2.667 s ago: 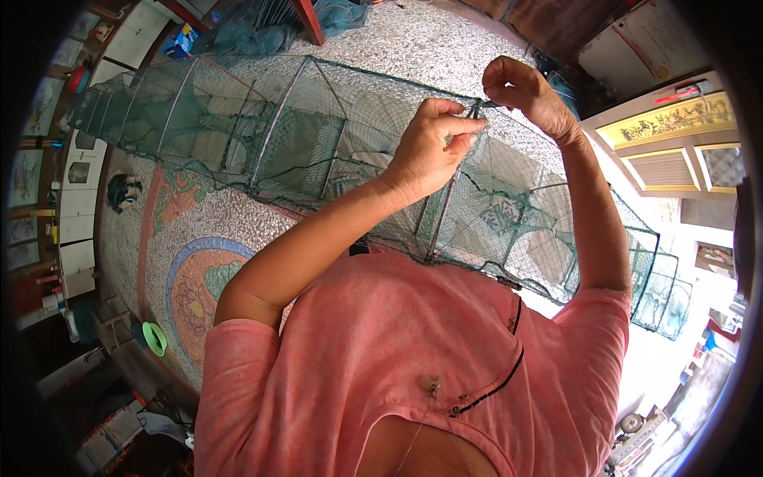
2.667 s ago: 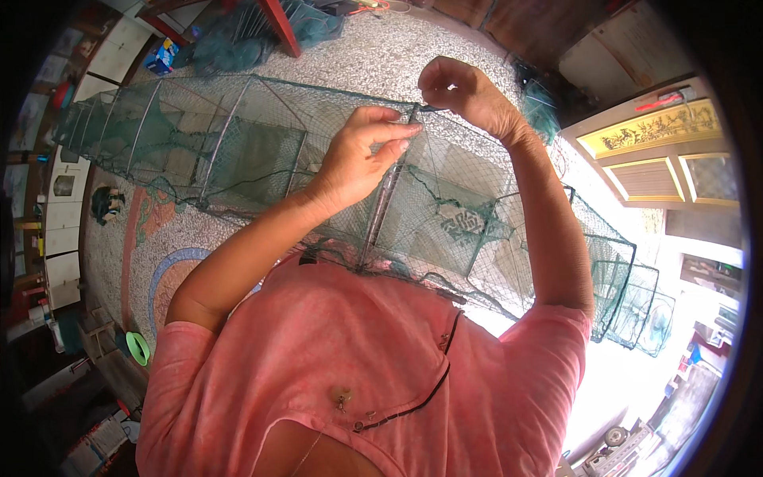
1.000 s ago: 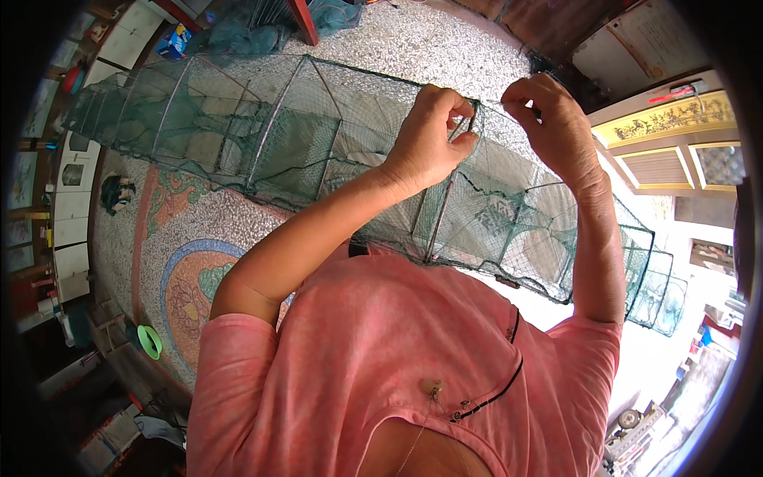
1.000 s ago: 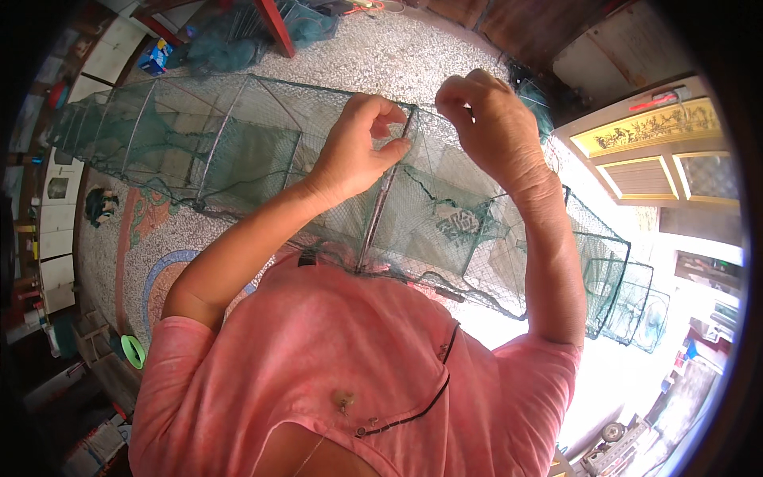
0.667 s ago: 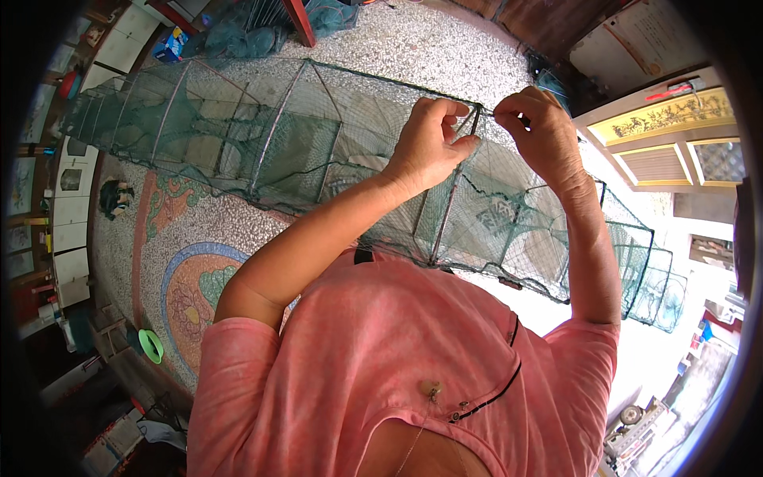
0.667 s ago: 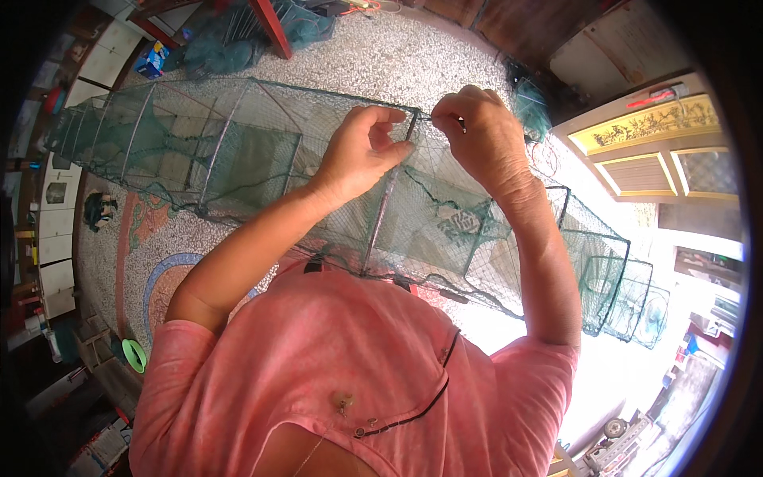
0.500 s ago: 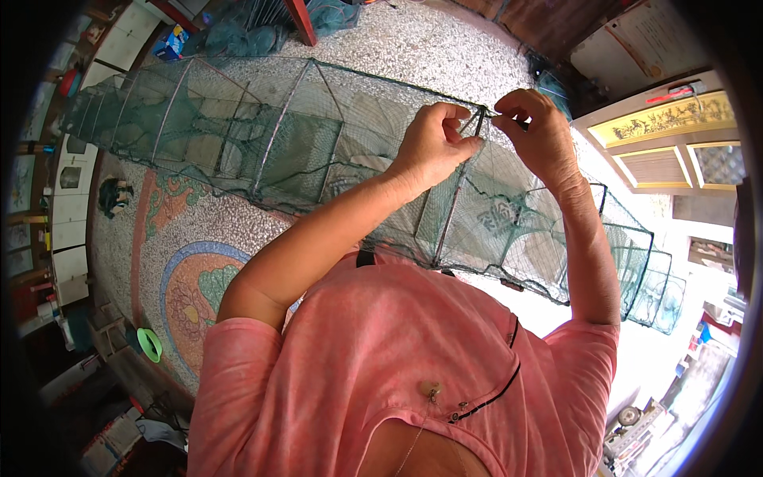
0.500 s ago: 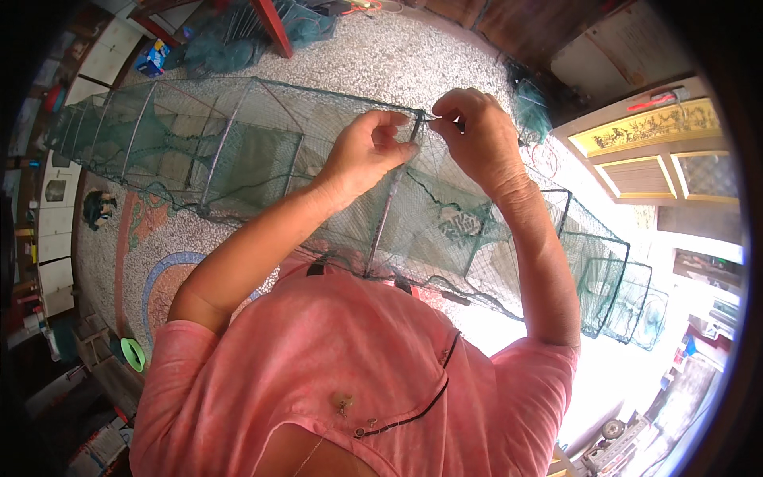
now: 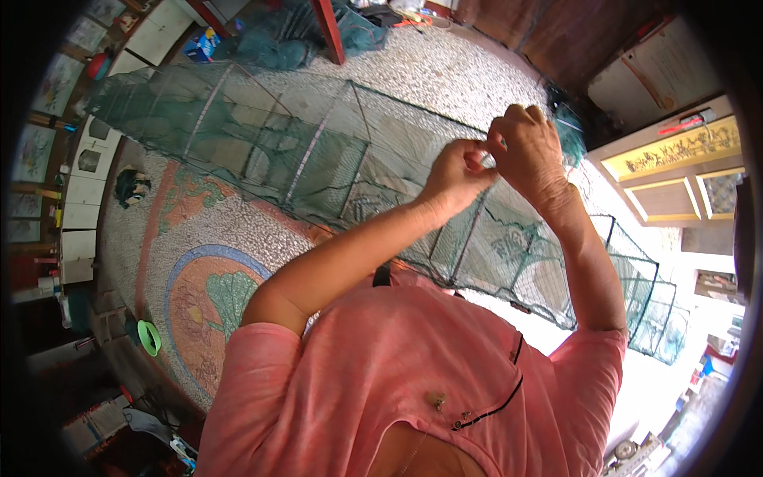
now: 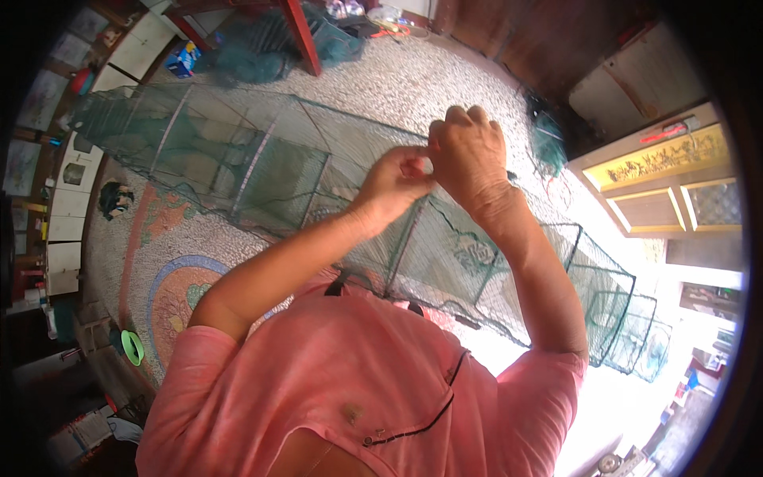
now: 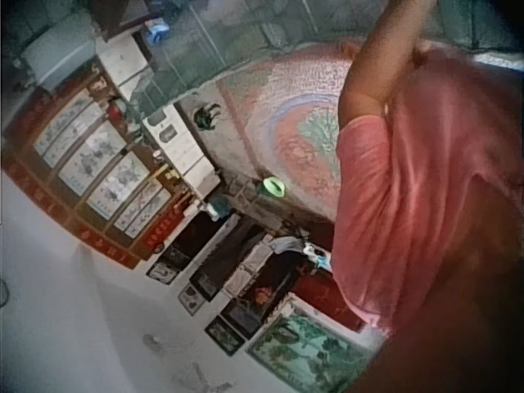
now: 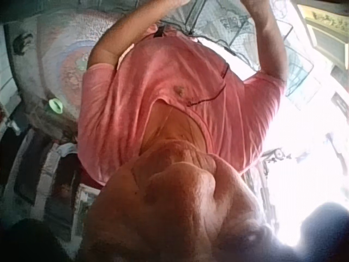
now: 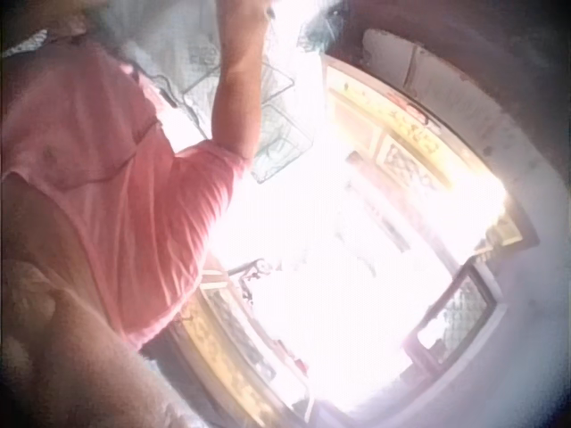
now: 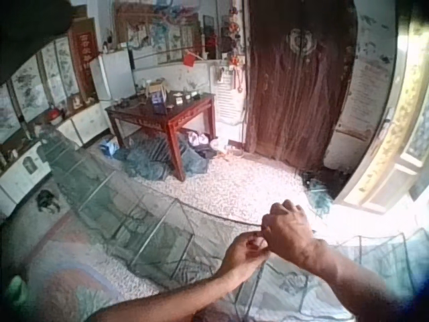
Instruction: The person repairs a large rectangular mesh fishing net by tying together broken or loose sections of the netting with their hands.
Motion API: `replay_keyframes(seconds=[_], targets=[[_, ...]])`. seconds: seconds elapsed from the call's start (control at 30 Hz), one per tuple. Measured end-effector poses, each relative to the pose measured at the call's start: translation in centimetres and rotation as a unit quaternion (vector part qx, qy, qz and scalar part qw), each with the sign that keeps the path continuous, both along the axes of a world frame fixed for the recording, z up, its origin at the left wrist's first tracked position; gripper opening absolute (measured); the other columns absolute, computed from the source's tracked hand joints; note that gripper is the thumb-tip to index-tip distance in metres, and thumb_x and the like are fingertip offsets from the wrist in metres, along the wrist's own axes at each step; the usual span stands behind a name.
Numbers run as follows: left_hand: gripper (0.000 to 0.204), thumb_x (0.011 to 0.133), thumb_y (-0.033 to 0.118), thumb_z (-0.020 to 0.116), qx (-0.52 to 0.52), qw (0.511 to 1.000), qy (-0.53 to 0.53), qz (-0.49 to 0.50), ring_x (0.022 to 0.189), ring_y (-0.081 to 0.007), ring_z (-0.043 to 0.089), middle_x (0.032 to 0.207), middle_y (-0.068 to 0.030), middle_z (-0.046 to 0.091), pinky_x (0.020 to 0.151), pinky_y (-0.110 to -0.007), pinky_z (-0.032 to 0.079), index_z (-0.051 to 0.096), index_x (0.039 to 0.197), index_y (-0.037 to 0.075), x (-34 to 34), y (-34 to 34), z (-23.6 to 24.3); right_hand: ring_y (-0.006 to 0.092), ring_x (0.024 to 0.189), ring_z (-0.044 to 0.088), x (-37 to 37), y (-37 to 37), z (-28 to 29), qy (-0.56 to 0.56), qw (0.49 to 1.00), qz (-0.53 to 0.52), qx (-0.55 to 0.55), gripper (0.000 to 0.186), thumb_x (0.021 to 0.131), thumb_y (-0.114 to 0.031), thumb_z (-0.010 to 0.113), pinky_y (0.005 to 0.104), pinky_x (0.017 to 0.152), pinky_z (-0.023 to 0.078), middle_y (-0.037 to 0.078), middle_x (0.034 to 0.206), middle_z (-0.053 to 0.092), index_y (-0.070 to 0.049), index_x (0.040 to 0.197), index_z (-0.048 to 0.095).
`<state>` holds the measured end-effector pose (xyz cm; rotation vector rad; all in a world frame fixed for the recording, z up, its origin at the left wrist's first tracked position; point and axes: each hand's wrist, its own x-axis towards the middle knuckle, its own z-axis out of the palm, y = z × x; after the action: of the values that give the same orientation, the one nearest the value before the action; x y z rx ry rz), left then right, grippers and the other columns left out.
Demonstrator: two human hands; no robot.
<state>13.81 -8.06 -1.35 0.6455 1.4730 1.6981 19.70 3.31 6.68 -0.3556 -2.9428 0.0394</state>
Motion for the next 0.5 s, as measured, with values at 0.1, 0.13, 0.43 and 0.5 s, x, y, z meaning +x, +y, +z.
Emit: replay_keyframes(seconds=[0.1, 0.13, 0.43, 0.5], targets=[[0.038, 0.081, 0.004, 0.068, -0.025, 0.999, -0.026, 0.025, 0.088, -0.0105, 0.053, 0.096, -0.0014, 0.054, 0.081, -0.025, 0.047, 0.048, 0.113, 0.002, 0.3, 0.1, -0.8, 0.0272, 0.097, 0.055, -2.1, 0.3, -1.3, -0.028, 0.999, 0.018, -0.004, 0.019, 0.075, -0.021, 0.068, 0.0385, 0.083, 0.047, 0.011, 0.095, 0.059, -0.005, 0.085, 0.066], [0.034, 0.082, 0.003, 0.067, -0.047, 0.999, 0.001, 0.025, 0.088, -0.0111, 0.053, 0.097, -0.0022, 0.055, 0.082, -0.025, 0.046, 0.048, 0.111, 0.002, 0.1, 0.1, -0.7, 0.0275, 0.098, 0.055, -3.1, 0.2, -1.6, -0.013, 0.999, 0.012, -0.026, 0.02, 0.077, -0.022, 0.067, 0.0383, 0.085, 0.046, 0.011, 0.097, 0.059, -0.005, 0.087, 0.066], [0.047, 0.077, 0.004, 0.071, -0.008, 0.984, 0.163, 0.077, 0.082, -0.0106, 0.053, 0.104, -0.0068, 0.05, 0.072, -0.026, 0.049, 0.043, 0.114, 0.003, 0.6, 0.0, -0.1, 0.0278, 0.067, 0.064, -5.6, 1.0, -0.3, 0.213, 0.891, -0.006, -0.401, 0.013, 0.091, -0.015, 0.052, 0.0384, 0.063, 0.049, 0.014, 0.075, 0.064, -0.002, 0.091, 0.05], [0.047, 0.077, 0.004, 0.07, -0.006, 0.983, 0.17, 0.075, 0.081, -0.0107, 0.053, 0.103, -0.0068, 0.05, 0.071, -0.026, 0.049, 0.042, 0.114, 0.002, 0.5, 0.1, -0.1, 0.0198, 0.059, 0.062, -5.2, 0.7, 0.1, 0.297, 0.834, 0.019, -0.464, 0.013, 0.096, -0.015, 0.046, 0.0322, 0.055, 0.048, 0.01, 0.069, 0.06, -0.002, 0.092, 0.045]])
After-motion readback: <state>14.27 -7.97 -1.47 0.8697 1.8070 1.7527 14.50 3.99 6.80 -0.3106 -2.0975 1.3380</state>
